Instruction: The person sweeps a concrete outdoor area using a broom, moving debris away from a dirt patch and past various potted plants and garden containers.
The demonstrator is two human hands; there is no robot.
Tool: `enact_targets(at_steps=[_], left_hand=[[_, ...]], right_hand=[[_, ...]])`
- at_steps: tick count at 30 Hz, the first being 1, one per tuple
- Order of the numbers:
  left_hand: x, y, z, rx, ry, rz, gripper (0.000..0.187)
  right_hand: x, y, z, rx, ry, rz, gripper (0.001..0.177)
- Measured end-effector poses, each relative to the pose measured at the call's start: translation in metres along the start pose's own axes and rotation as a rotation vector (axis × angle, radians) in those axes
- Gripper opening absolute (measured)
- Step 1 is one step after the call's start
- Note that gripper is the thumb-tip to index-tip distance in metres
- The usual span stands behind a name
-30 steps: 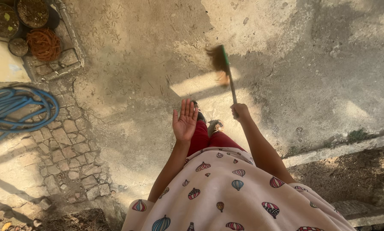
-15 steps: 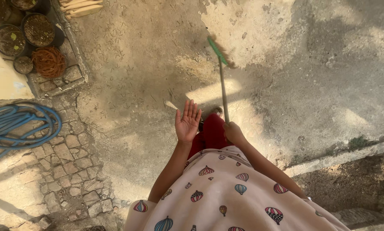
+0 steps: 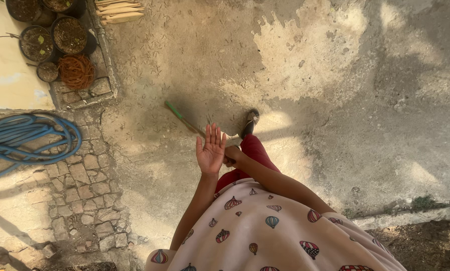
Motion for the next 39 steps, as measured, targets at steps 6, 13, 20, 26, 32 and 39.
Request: enact_targets(at_steps=[6, 13, 20, 26, 32, 39], left_hand=[[0.012, 0.043, 0.019, -0.044, 0.058, -0.037, 0.054], [0.052, 0.106, 0.038, -0.035, 0.12, -0.138, 0.055], [0.068, 0.147, 0.064, -0.028, 0.121, -0.2, 0.056], [0.068, 0.169, 0.076, -0.052, 0.121, -0.179, 0.057], [0.062, 0.183, 0.088, -0.064, 0.099, -0.118, 0.056], [0.041, 0.186, 0.106, 0.0, -0.007, -0.017, 0.056]], right_hand=[[0.092, 0.03, -0.084, -0.254, 0.091, -0.038, 0.022], [0.166, -0.009, -0.254, -0.59, 0.338, -0.182, 0.012], [0.197, -0.039, -0.315, -0.66, 0.393, -0.306, 0.016], [0.169, -0.062, -0.282, -0.621, 0.082, -0.283, 0.015], [0.154, -0.09, -0.196, -0.441, -0.255, -0.201, 0.011], [0.179, -0.031, -0.089, -0.033, -0.209, -0.108, 0.023]])
Point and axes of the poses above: each hand's wrist, its own y-axis towards the middle knuckle, its own z-axis out of the palm, x = y × z, the point moved 8 cm from there along y, towards the middle knuckle, and after that the axes turned 14 degrees about -x, right-handed, at the moved point
